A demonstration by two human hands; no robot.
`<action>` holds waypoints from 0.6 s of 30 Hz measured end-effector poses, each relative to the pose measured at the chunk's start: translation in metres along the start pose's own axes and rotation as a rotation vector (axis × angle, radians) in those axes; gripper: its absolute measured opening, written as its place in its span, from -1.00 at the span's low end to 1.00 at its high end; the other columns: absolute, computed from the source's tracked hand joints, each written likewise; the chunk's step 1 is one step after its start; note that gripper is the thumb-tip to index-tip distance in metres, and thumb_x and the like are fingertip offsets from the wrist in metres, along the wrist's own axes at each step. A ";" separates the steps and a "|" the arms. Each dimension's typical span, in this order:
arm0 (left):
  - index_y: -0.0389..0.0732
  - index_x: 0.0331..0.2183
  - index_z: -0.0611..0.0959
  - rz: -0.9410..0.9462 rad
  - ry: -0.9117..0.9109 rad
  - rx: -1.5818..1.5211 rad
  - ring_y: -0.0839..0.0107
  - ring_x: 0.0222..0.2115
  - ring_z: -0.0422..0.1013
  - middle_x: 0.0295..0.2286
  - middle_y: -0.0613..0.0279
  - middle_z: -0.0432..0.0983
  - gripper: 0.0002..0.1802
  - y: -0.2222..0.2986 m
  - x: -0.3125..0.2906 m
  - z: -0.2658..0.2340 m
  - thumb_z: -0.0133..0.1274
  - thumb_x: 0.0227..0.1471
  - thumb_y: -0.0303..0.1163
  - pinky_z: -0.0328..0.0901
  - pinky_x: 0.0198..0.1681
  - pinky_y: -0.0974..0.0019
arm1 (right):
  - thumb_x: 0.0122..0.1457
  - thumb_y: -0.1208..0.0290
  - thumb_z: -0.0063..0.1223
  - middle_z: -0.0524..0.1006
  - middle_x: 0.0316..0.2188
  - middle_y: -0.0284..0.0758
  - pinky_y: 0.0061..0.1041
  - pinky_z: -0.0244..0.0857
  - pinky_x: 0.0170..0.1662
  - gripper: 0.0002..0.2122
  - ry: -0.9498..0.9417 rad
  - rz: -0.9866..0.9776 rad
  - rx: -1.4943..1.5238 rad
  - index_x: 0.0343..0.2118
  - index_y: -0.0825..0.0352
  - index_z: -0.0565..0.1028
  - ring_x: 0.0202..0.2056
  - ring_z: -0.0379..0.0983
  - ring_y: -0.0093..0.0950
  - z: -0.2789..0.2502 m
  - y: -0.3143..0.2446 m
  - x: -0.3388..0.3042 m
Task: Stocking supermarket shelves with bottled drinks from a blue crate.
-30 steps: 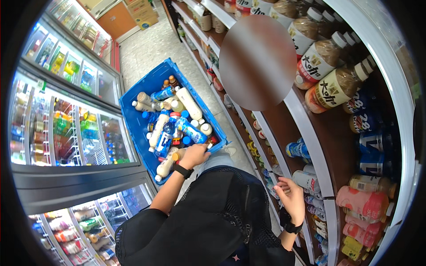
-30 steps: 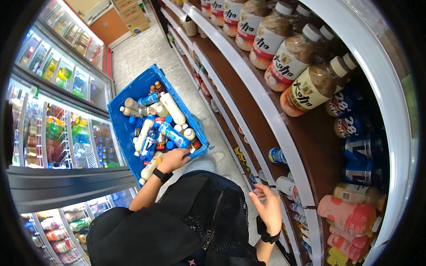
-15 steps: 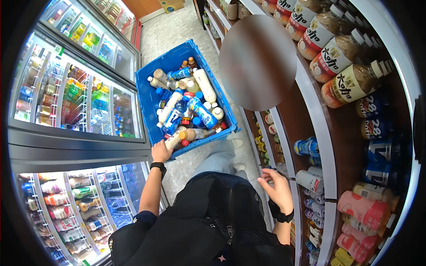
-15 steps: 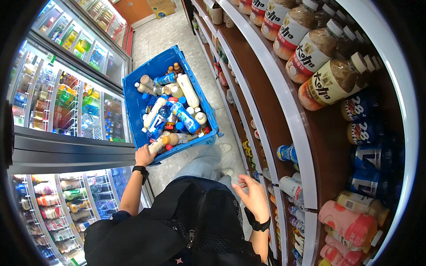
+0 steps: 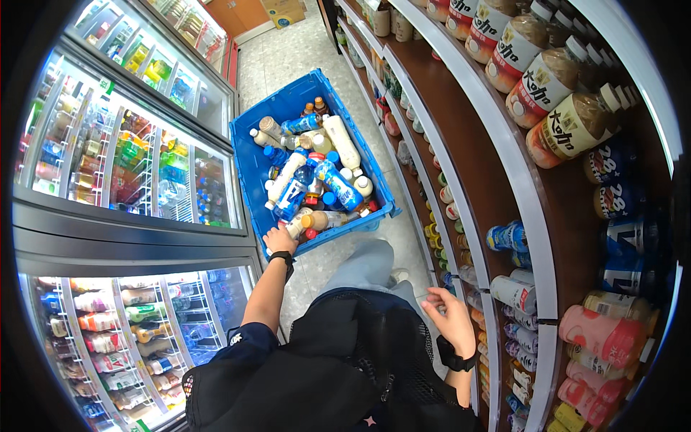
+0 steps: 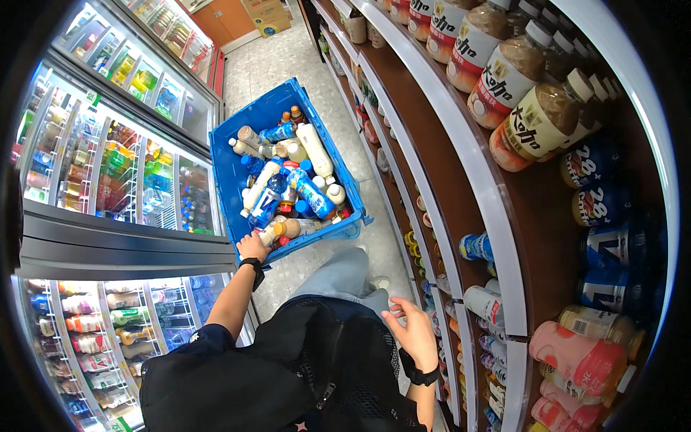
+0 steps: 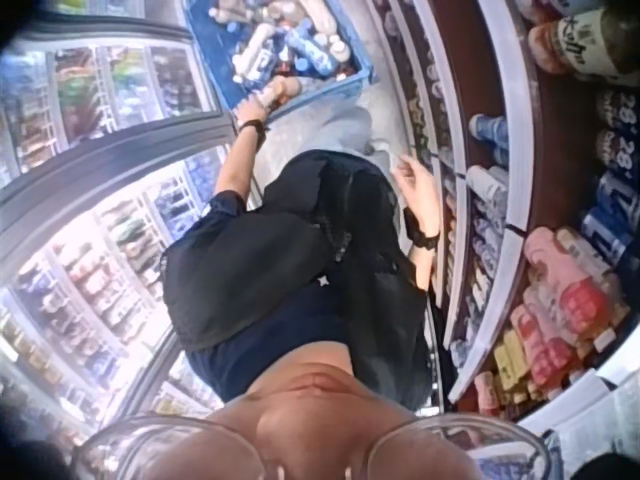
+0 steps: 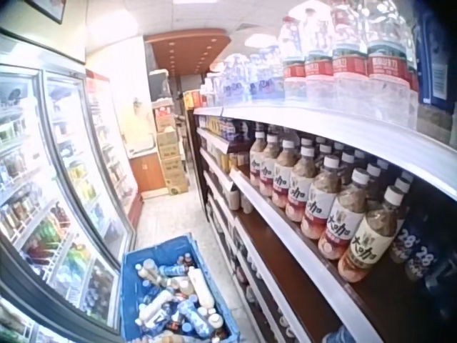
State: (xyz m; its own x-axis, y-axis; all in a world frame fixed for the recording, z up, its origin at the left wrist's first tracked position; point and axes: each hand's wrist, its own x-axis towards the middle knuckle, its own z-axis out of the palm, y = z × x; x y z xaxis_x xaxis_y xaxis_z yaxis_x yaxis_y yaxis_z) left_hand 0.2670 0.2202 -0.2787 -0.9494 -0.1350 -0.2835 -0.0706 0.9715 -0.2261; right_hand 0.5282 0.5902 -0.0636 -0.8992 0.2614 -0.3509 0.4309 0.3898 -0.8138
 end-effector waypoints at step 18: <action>-0.29 -0.20 0.56 0.114 -0.098 -0.352 0.11 -0.25 0.51 -0.27 -0.03 0.56 -0.30 -0.039 0.031 -0.014 0.27 -0.34 0.03 0.40 -0.16 0.15 | 0.07 0.31 0.19 0.57 -0.35 -0.14 -0.41 0.39 -0.24 -0.65 -0.092 0.003 -0.126 -0.14 0.42 0.48 -0.32 0.54 -0.32 0.054 -0.072 0.042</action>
State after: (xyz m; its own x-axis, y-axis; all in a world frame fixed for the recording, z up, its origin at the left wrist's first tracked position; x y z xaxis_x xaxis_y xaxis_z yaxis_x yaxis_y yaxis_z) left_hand 0.2363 0.1813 -0.2660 -0.9245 -0.0232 -0.3805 -0.0828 0.9865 0.1412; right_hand 0.4557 0.5250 -0.0448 -0.8984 0.1834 -0.3990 0.4348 0.4980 -0.7503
